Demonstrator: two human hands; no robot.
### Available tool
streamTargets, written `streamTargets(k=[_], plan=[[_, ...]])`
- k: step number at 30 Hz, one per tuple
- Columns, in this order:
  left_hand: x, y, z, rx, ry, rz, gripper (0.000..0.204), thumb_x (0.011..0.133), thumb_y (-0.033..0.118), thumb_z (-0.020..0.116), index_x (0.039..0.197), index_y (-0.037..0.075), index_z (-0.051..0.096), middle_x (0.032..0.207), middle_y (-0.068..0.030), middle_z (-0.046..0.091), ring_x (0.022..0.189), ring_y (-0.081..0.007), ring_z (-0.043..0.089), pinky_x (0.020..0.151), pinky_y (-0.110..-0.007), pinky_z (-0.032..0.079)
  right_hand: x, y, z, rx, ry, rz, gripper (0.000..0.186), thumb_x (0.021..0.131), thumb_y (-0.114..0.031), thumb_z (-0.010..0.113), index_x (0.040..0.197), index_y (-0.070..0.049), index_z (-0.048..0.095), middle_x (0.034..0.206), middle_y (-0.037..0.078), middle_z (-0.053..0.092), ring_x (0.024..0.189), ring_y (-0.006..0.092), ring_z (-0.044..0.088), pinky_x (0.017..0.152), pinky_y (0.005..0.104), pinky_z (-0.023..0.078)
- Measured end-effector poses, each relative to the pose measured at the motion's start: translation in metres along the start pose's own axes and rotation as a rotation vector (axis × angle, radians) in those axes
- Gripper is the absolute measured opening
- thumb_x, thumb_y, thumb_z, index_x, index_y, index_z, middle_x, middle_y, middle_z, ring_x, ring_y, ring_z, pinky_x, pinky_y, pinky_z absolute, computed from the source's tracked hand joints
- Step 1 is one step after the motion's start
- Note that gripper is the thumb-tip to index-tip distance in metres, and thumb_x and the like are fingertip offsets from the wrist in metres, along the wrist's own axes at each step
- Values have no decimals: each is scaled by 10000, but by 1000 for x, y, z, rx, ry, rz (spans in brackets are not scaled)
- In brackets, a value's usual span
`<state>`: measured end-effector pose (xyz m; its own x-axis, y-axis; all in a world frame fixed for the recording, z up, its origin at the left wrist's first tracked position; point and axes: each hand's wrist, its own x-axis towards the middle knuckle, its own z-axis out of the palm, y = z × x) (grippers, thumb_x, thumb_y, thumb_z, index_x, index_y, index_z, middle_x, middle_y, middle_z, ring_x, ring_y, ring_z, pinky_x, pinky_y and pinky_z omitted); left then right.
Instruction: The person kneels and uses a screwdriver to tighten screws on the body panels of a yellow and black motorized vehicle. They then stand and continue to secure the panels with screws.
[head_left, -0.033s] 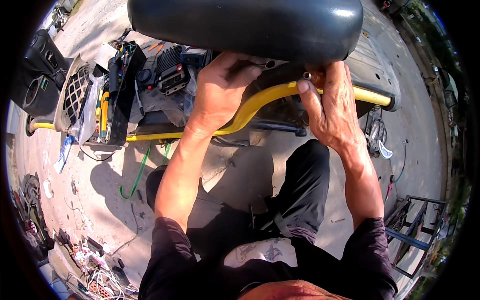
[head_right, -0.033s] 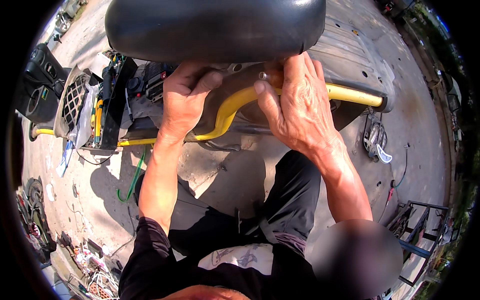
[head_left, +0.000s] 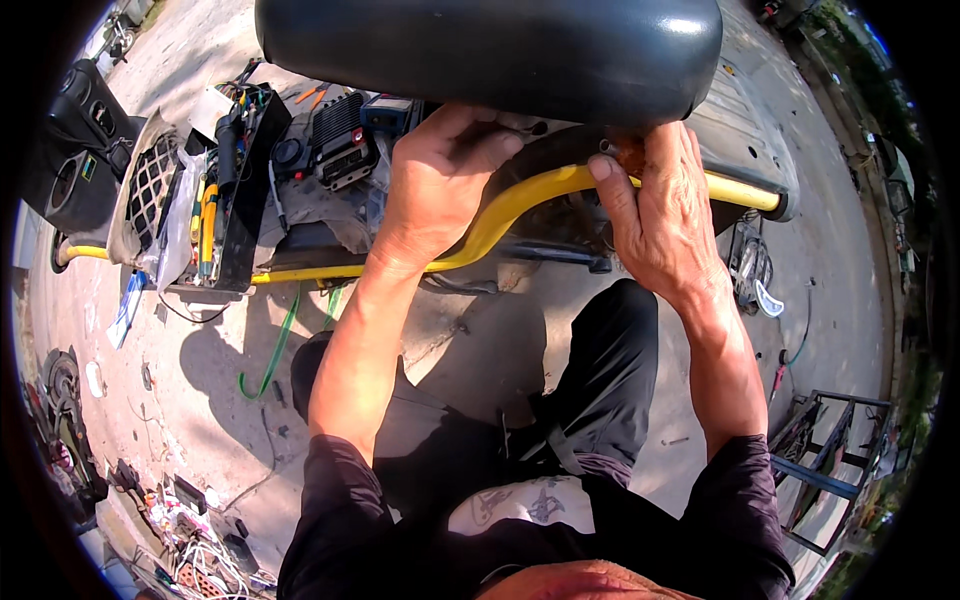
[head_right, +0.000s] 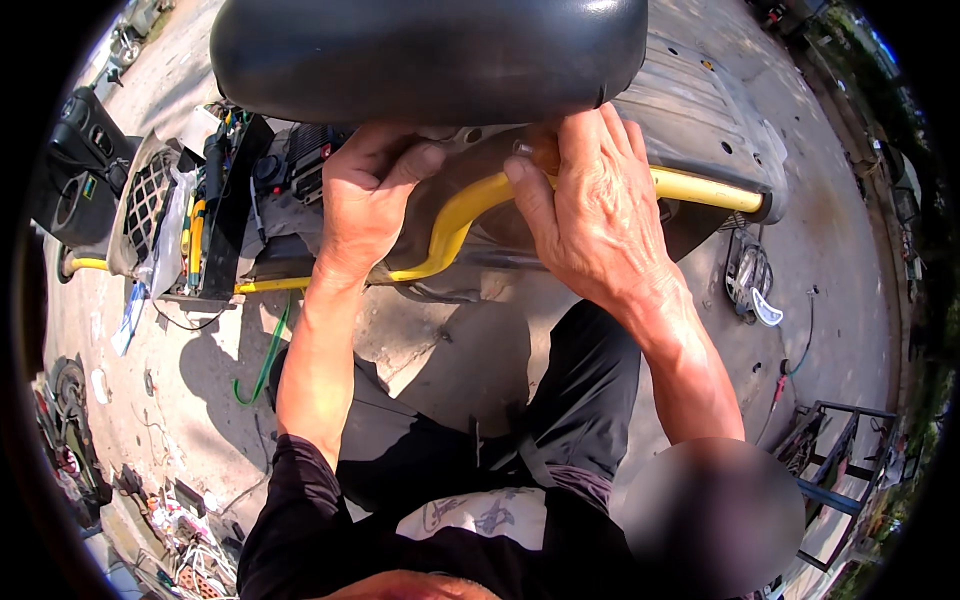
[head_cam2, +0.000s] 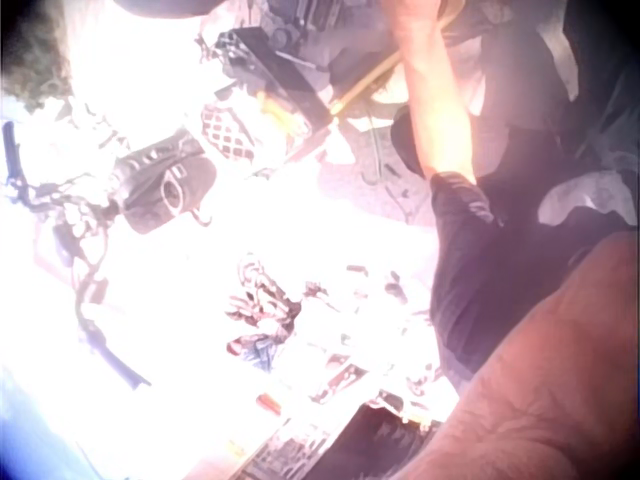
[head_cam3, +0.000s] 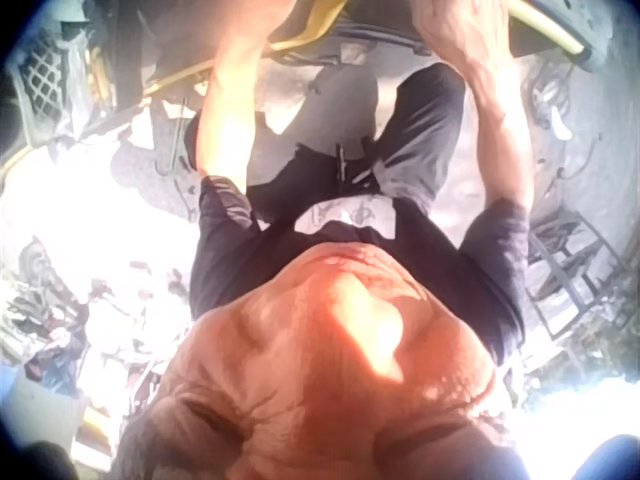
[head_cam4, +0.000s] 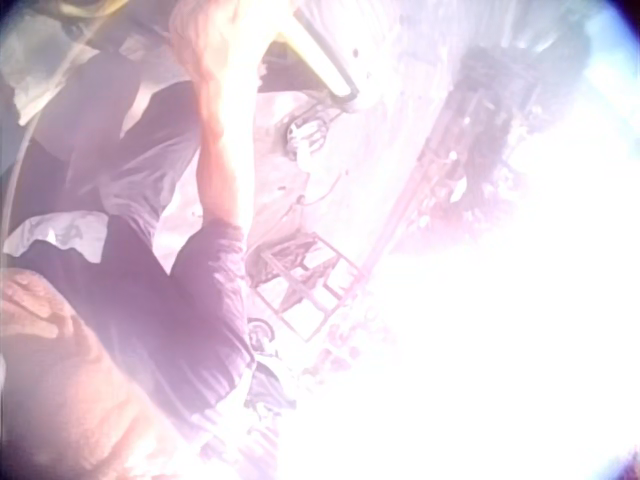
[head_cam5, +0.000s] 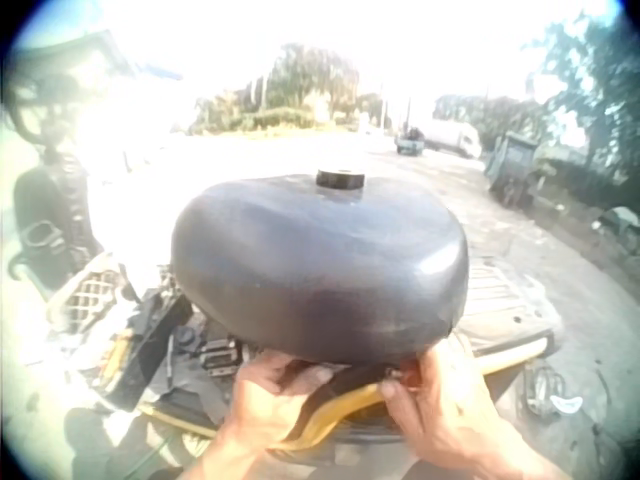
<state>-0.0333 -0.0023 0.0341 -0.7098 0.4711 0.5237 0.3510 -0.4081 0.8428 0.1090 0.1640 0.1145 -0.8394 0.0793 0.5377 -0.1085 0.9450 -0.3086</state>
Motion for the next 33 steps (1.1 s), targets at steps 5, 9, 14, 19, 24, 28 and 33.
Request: streamTargets(k=[5, 9, 14, 19, 24, 28, 33], plan=[[-4, 20, 6, 36, -17, -61, 164, 969, -9, 752, 1131, -14, 728, 1011, -75, 782, 919, -119, 715, 859, -280, 577, 6, 1, 7, -35, 102, -183, 249, 853, -100, 816, 1064, -42, 697, 1046, 115, 668, 997, 364, 670, 839, 474, 553], [-6, 24, 9, 63, -16, -54, 152, 957, 2, 780, 1101, -14, 735, 987, -59, 774, 908, -117, 711, 846, -276, 576, 1, 0, 5, 36, 64, -137, 283, 857, -95, 813, 1107, -29, 697, 1046, 128, 679, 994, 371, 673, 845, 471, 560], [-6, 27, 17, 45, 20, 28, 138, 938, -1, 799, 1063, -14, 743, 971, -50, 774, 892, -126, 714, 835, -285, 580, -2, -1, 8, 214, 28, -57, 300, 896, -106, 803, 1158, -4, 699, 1037, 151, 688, 952, 375, 696, 816, 444, 575], [-8, 33, 15, 149, -4, 68, 156, 926, 12, 813, 1061, -14, 740, 975, -80, 782, 895, -153, 732, 830, -302, 590, -7, -2, 5, 412, -34, 137, 289, 949, -136, 783, 1180, 17, 699, 1072, 162, 715, 940, 357, 730, 831, 413, 581], [-10, 40, 15, 233, -30, 100, 161, 919, 41, 825, 1036, -12, 728, 975, -104, 783, 893, -181, 753, 809, -317, 596, -7, -4, 0, 350, -83, 92, 330, 966, -172, 784, 1205, 20, 661, 1109, 181, 744, 997, 335, 752, 872, 401, 581], [-9, 38, 14, 430, -31, 218, 155, 916, 49, 825, 1007, -11, 714, 943, -118, 763, 845, -242, 756, 758, -349, 589, -9, -1, 5, 534, -82, 184, 418, 982, -256, 795, 1211, 40, 608, 1112, 193, 765, 1036, 290, 758, 891, 392, 578], [-14, 40, 14, 405, -48, 194, 175, 935, 93, 818, 987, -1, 680, 877, -137, 711, 778, -328, 708, 696, -384, 561, 0, 2, -3, 698, -257, 387, 453, 1036, -382, 743, 1155, 34, 608, 985, 94, 707, 882, 158, 653, 784, 326, 518]])
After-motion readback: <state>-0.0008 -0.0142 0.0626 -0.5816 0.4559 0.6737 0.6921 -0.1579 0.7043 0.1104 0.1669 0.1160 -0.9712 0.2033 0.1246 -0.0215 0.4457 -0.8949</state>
